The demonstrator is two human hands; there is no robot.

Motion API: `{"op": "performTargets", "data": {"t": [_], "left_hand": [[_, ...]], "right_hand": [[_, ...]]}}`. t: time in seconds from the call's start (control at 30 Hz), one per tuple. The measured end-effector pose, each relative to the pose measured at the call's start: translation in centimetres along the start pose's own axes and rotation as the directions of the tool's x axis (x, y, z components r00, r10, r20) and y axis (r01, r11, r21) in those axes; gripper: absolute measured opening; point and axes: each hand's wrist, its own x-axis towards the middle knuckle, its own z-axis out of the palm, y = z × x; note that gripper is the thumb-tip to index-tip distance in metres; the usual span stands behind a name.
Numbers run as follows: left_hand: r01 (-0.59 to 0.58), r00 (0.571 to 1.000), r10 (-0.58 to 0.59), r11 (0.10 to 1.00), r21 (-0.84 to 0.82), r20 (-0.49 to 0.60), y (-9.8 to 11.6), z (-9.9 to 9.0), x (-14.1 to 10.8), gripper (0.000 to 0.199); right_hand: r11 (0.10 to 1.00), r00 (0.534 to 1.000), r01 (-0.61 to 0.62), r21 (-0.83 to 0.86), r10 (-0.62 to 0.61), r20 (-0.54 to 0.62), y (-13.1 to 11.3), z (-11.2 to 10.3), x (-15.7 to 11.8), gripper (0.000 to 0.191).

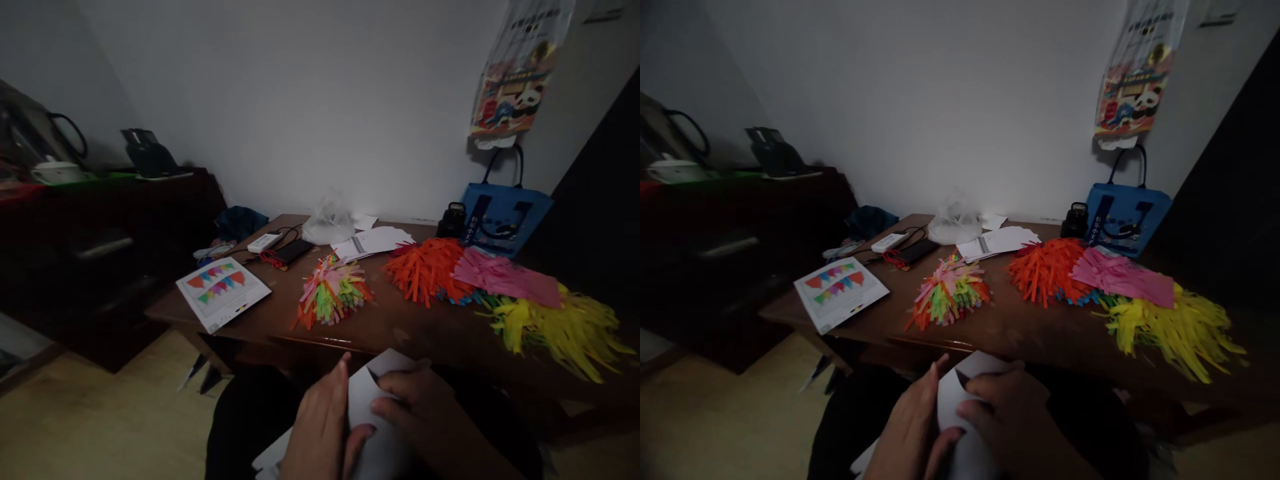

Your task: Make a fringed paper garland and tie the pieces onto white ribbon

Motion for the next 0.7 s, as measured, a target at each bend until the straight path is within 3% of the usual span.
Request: {"op": "performTargets", "data": {"t": [0.07, 0.17, 0.33, 0.43, 0.5, 0.53, 0.6, 0.63, 0.7], "left_hand": [[-0.042, 0.998, 0.042, 0.999, 0.005, 0.050, 0.4, 0.0, 0.3, 0.071], [-0.050, 0.986, 0.069, 0.991, -0.124, 0.154, 0.6, -0.5, 0.3, 0.064], [0.099, 0.971, -0.023, 0.943, -0.317, 0.237, 0.5, -0.8, -0.2, 0.051], [0.165, 0.964, -0.078, 0.925, -0.343, 0.255, -0.2, -1.1, -0.4, 0.046], [0.251, 0.951, -0.168, 0.911, -0.327, 0.260, -1.0, -1.7, -0.3, 0.036], [0.305, 0.940, -0.230, 0.899, -0.315, 0.254, -1.4, -2.1, -0.2, 0.031], [0.409, 0.909, -0.360, 0.867, -0.285, 0.210, -2.3, -2.8, -0.2, 0.028], [0.445, 0.895, -0.410, 0.853, -0.272, 0.176, -2.6, -3.0, -0.2, 0.029], [0.482, 0.875, -0.469, 0.831, -0.277, 0.118, -2.9, -3.2, -0.5, 0.032]], "right_hand": [[0.999, 0.999, 0.026, 0.019, -0.026, 0.019, 0.0, 0.3, -0.1, 0.032], [0.992, 0.991, 0.125, 0.014, -0.125, 0.042, -0.2, 0.6, -0.3, 0.032], [0.961, 0.964, 0.267, -0.065, -0.267, 0.016, -1.4, -0.4, -1.5, 0.029], [0.943, 0.941, 0.331, -0.018, -0.332, -0.071, -0.4, -1.3, -2.8, 0.019], [0.961, 0.932, 0.273, 0.038, -0.255, -0.256, 1.6, -1.3, -3.7, 0.021], [0.977, 0.911, 0.196, 0.088, -0.148, -0.384, 2.7, -1.0, -4.0, 0.021], [0.961, 0.816, 0.083, 0.262, 0.086, -0.571, 4.5, 0.5, -4.3, 0.025], [0.923, 0.801, 0.103, 0.372, 0.145, -0.581, 5.1, 1.7, -4.2, 0.037], [0.792, 0.872, 0.203, 0.575, 0.121, -0.474, 5.2, 4.7, -4.0, 0.085]]}}
